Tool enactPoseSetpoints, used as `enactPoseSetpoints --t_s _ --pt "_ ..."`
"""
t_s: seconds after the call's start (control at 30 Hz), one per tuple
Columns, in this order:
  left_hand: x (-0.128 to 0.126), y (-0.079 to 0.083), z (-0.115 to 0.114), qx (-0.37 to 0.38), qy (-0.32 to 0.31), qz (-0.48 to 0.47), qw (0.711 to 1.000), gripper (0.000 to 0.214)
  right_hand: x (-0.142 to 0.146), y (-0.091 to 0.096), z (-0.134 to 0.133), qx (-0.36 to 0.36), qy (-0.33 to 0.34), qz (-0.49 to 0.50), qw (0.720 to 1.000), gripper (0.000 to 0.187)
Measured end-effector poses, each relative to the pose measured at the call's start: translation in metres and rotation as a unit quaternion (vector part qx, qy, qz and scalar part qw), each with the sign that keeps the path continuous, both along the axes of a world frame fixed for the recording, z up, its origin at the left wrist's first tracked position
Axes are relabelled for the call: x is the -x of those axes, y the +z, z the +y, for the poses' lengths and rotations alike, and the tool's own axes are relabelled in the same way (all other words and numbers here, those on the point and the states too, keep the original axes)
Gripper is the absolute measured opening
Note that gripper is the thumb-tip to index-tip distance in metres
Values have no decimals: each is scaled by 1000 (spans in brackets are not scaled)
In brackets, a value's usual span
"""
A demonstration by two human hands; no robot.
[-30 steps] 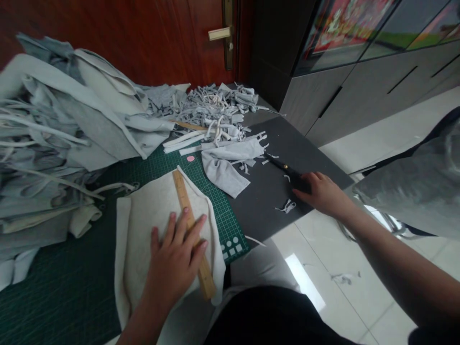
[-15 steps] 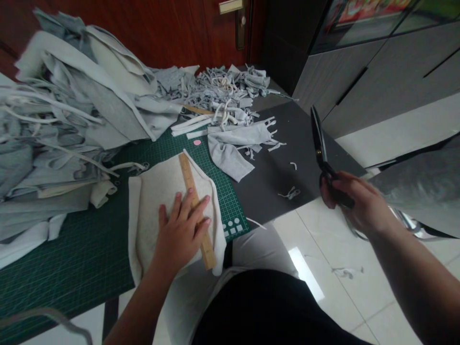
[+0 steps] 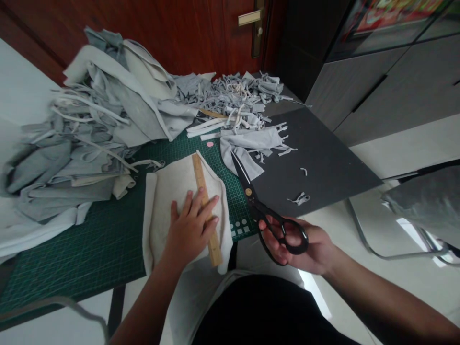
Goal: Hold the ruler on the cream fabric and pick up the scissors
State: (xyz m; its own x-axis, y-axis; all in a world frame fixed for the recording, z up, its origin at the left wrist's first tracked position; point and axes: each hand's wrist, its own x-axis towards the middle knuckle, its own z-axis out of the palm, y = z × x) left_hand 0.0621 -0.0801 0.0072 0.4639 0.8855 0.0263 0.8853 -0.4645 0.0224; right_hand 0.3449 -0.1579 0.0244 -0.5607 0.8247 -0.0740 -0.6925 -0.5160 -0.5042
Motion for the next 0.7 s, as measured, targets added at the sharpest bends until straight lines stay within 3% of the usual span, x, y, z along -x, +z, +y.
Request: enactPoseSetpoints --t_s 0.07,0.3,0.43,0.7 --pt "1 -1 -1 0 -1 -5 1000 54 7 -7 2 -26 9 4 1000 38" --pt "5 -4 -2 -1 0 -18 1000 54 22 -24 4 -112 61 32 991 65" --pt "5 -5 -1 0 -4 -15 1000 55 25 -25 2 -103 99 31 989 56" --pt "5 -6 -1 -12 -7 -24 1000 54 18 -6 -11 -79 40 -137 987 40"
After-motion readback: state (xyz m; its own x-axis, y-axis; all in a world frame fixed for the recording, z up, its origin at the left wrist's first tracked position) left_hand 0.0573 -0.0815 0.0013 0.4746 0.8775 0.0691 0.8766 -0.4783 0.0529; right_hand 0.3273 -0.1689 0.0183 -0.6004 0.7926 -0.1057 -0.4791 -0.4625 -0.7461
